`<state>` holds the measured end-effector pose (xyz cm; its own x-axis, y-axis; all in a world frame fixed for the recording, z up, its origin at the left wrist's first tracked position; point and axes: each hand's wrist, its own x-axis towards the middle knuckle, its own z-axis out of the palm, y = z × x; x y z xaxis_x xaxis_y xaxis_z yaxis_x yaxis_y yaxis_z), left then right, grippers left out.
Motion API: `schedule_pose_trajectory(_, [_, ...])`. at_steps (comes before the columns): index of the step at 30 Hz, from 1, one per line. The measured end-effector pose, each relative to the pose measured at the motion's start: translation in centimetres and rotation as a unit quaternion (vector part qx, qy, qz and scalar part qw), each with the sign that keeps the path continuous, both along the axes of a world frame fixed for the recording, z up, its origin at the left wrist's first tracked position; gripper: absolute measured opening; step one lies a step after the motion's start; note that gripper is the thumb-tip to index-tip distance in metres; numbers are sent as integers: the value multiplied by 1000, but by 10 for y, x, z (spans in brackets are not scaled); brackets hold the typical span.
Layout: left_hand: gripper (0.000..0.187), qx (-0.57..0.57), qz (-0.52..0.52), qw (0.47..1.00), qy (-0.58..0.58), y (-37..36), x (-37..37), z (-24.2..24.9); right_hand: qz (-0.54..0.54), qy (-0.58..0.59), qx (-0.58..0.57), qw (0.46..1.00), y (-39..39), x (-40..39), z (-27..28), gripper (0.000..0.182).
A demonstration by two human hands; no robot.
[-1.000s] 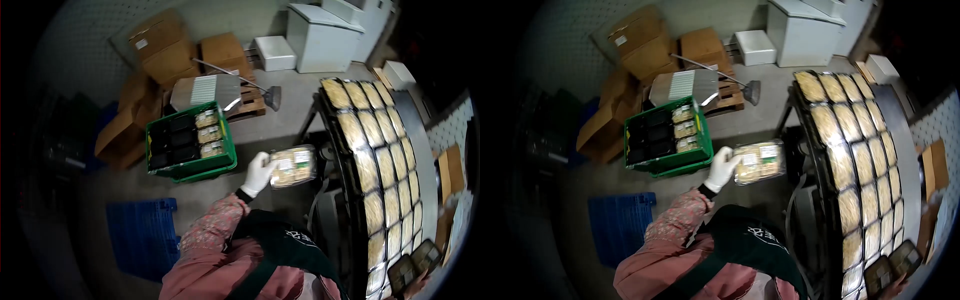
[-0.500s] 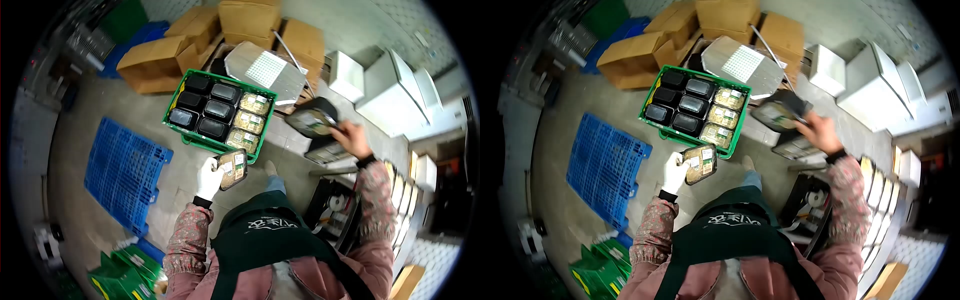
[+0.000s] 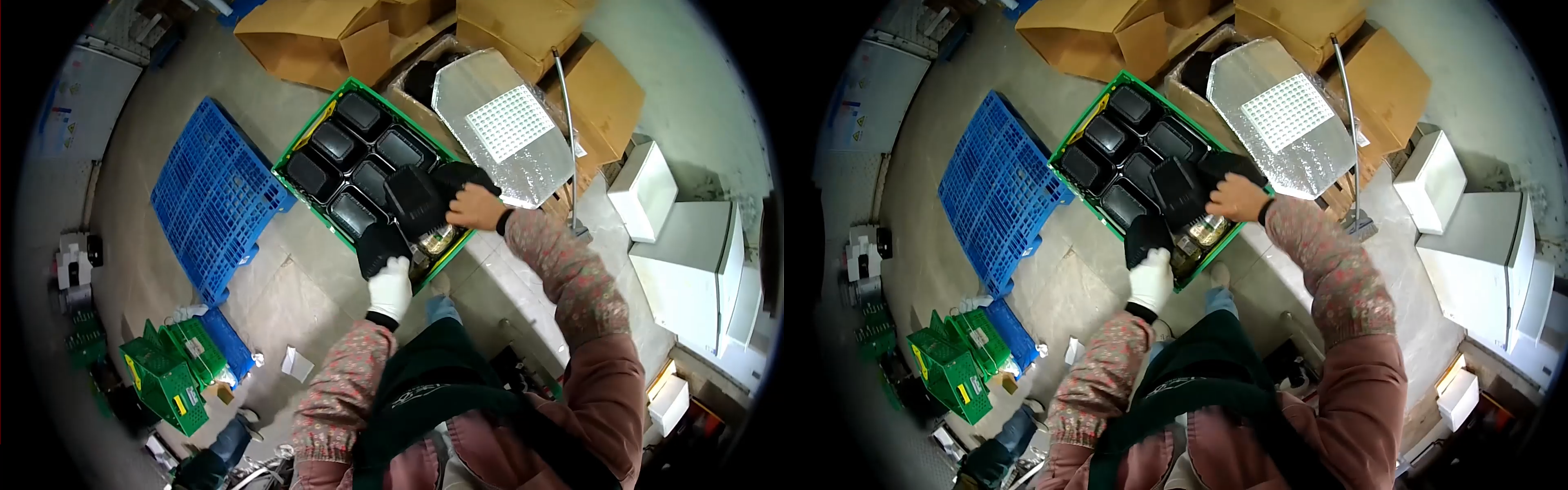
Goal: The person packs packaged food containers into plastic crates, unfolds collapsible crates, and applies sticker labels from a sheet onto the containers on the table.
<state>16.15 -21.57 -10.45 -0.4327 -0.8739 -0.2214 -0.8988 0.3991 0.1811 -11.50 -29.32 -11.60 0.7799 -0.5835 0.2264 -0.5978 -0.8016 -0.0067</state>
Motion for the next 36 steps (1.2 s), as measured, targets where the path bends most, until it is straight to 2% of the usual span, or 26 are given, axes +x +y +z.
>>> schedule_pose_trajectory(2, [30, 76, 31, 996, 26, 33, -6, -50, -96, 49, 119, 987, 36, -14, -57, 10])
schedule_pose_trajectory(3, [40, 167, 38, 985, 19, 40, -11, -44, -139, 35, 169, 975, 55, -20, -68, 13])
schedule_pose_trajectory(4, [46, 206, 57, 977, 29, 48, -14, -46, -181, 18, 221, 958, 72, -21, -76, 16])
schedule_pose_trajectory(5, [45, 218, 71, 972, 41, 54, -13, -47, -201, -73, 190, 958, 82, -21, -87, 21])
schedule_pose_trajectory(6, [45, 230, 84, 968, 52, 59, -10, -47, -195, -75, 198, 958, 92, -21, -89, 21])
schedule_pose_trajectory(8, [42, 281, 122, 949, 70, 58, -2, -45, -304, -217, 296, 879, 102, -25, -90, 21])
schedule_pose_trajectory(9, [39, 328, 153, 928, 90, 56, 2, -44, -301, -220, 297, 879, 107, -27, -90, 21])
schedule_pose_trajectory(12, [36, 335, 218, 910, 112, 57, 16, -41, -469, -359, 357, 723, 130, -35, -107, 17])
schedule_pose_trajectory(14, [35, 322, 228, 912, 115, 65, 30, -51, -500, -445, 371, 644, 152, -37, -143, 22])
schedule_pose_trajectory(16, [35, 353, 255, 886, 158, 69, 47, -65, -548, -471, 388, 572, 170, -27, -178, 22])
schedule_pose_trajectory(17, [34, 379, 279, 868, 160, 66, 54, -69, -547, -494, 442, 511, 174, -20, -178, 24])
schedule_pose_trajectory(18, [34, 368, 281, 872, 156, 63, 62, -73, -540, -514, 494, 448, 174, -11, -179, 28])
schedule_pose_trajectory(20, [36, 317, 325, 871, 190, 46, 76, -78, -605, -557, 468, 324, 163, 28, -172, 39])
schedule_pose_trajectory(22, [42, 280, 344, 884, 148, 3, 85, -65, -608, -544, 482, 320, 153, 56, -178, 47])
schedule_pose_trajectory(24, [52, 180, 407, 835, 323, -38, 104, -76, -612, -592, 476, 218, 137, 82, -180, 53])
schedule_pose_trajectory(26, [58, 19, 323, 917, 235, -94, 132, -90, -635, -608, 450, 159, 124, 106, -196, 50])
schedule_pose_trajectory(27, [60, 3, 327, 917, 229, -125, 137, -83, -629, -640, 428, 110, 122, 114, -212, 42])
schedule_pose_trajectory(28, [62, -12, 331, 917, 223, -157, 141, -70, -654, -636, 396, 107, 118, 119, -208, 35])
schedule_pose_trajectory(29, [64, -33, 316, 925, 208, -190, 143, -61, -636, -668, 379, 76, 133, 121, -261, 37])
schedule_pose_trajectory(30, [66, -53, 302, 932, 192, -224, 144, -58, -617, -720, 314, 47, 135, 130, -269, 63])
schedule_pose_trajectory(31, [68, -67, 266, 946, 173, -260, 147, -63, -653, -701, 286, 19, 128, 132, -261, 63])
schedule_pose_trajectory(32, [70, -79, 228, 958, 156, -298, 148, -70, -666, -689, 287, 12, 127, 131, -257, 59])
schedule_pose_trajectory(33, [71, -101, 198, 965, 142, -334, 146, -82, -696, -668, 260, 43, 128, 134, -258, 58])
schedule_pose_trajectory(34, [72, -120, 166, 970, 129, -369, 143, -100, -770, -579, 245, 114, 116, 139, -235, 62])
schedule_pose_trajectory(35, [72, -94, 153, 974, 138, -403, 132, -104, -810, -525, 186, 183, 127, 139, -260, 66])
schedule_pose_trajectory(36, [73, -65, 138, 978, 145, -427, 123, -113, -808, -536, 160, 186, 118, 143, -243, 65])
